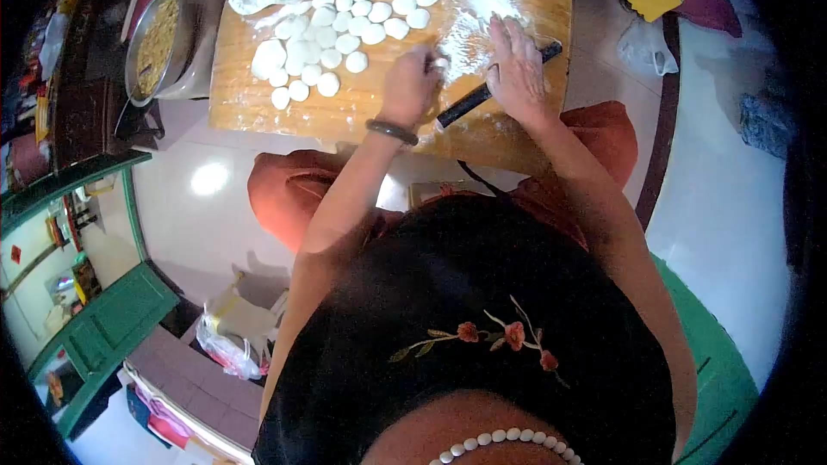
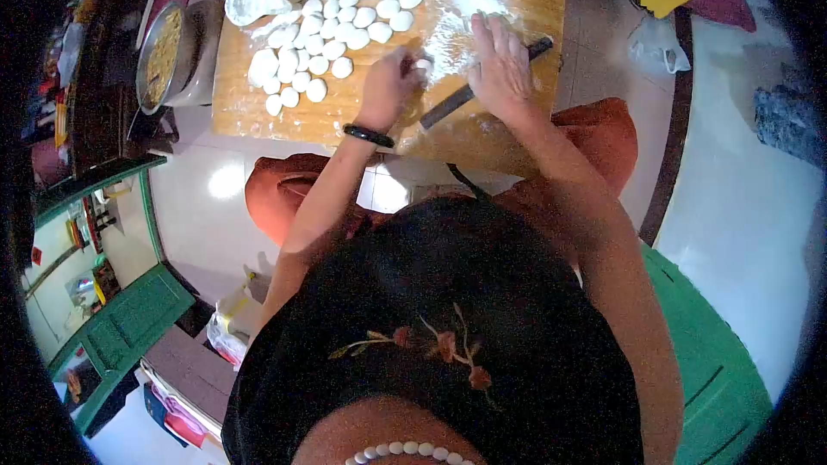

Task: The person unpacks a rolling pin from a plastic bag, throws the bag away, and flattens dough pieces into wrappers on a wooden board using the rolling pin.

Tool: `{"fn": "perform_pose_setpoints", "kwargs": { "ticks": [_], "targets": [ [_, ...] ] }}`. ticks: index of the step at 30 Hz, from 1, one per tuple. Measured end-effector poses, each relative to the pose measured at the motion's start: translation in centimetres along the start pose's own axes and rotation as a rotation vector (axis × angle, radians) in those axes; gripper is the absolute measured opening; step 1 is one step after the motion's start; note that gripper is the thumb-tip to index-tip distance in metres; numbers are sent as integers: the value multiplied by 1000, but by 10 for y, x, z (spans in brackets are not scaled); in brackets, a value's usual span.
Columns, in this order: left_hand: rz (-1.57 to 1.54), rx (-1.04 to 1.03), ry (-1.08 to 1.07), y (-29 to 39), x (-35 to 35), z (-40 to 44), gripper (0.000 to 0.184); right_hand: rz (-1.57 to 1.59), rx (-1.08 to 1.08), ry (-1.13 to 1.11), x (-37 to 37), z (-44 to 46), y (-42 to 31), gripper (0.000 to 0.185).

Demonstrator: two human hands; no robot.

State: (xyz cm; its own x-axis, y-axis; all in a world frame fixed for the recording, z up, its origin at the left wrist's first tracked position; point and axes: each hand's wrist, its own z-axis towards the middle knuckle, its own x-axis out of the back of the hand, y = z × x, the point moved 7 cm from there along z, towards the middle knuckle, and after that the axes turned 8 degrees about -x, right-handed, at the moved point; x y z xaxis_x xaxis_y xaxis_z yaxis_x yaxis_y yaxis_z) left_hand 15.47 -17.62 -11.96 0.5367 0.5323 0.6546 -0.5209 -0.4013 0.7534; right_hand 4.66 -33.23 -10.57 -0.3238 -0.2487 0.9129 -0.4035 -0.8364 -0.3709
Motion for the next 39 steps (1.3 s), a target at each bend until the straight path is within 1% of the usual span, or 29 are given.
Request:
{"fn": "perform_pose_setpoints", "kwargs": {
  "ticks": [3,4,7,9,10,12,13,14,15,16,17,18,19,21,22,25,26,29,30,31,33,34,36,37,39],
  "targets": [
    [-215,-252,-39,27,-20,15,17,-21,-31,-14,-4,3,6,77],
    [-195,-246,-61,31,-26,18,16,-30,-16,14,-7,5,7,76],
    [-116,-410,-114,30,-38,26,15,-71,29,63,-18,14,6,73],
    [-144,-328,-168,27,-41,33,14,-118,45,70,-20,30,-4,74],
    [-140,-269,-183,25,-42,36,13,-68,22,66,-19,38,-8,70],
    [-166,-115,-196,15,-41,42,12,-83,-35,70,-26,55,-9,69],
    [-165,-165,-160,16,-37,43,12,-88,-65,75,-29,60,-9,69],
    [-164,-217,-124,17,-34,44,11,-85,-85,72,-31,57,-8,62],
    [-165,-267,-92,16,-34,41,11,-96,-81,47,-32,46,-6,62],
    [-236,-284,10,10,-32,35,13,-110,-75,23,-31,33,0,62],
    [-198,-94,-44,15,-26,30,12,-125,-69,-5,-28,20,6,62],
    [-239,-9,-20,16,-21,24,12,-169,-78,-49,-24,6,12,62],
    [-278,74,-1,12,-20,19,12,-143,-91,-59,-26,3,12,63],
    [-211,34,-54,9,-33,11,15,-96,-137,-68,-23,-1,14,64],
    [-179,14,-76,11,-36,9,17,-68,-70,-20,-22,7,8,64],
    [145,-122,-56,30,-29,17,17,-99,9,-1,-25,42,-11,65],
    [92,-63,-143,25,-31,24,19,-117,-29,-28,-28,53,-16,68],
    [-24,-119,-149,14,-33,38,18,-133,-62,24,-29,58,-16,69],
    [-41,-156,-141,15,-30,37,16,-104,-67,4,-25,48,-12,67],
    [-113,-98,-132,12,-26,36,15,-132,-75,33,-33,32,-1,65],
    [-258,30,-120,4,-22,27,14,-180,-116,-53,-23,2,8,63],
    [-283,74,-131,3,-21,25,16,-165,-111,-49,-27,1,9,62],
    [-322,80,-138,-5,-38,14,17,-151,-119,-37,-33,2,16,62],
    [-343,79,-130,-2,-42,13,18,-89,-72,-39,-30,8,8,62],
    [-103,19,-172,11,-38,24,18,-57,-6,-16,-21,33,-11,61]
  ]
}}
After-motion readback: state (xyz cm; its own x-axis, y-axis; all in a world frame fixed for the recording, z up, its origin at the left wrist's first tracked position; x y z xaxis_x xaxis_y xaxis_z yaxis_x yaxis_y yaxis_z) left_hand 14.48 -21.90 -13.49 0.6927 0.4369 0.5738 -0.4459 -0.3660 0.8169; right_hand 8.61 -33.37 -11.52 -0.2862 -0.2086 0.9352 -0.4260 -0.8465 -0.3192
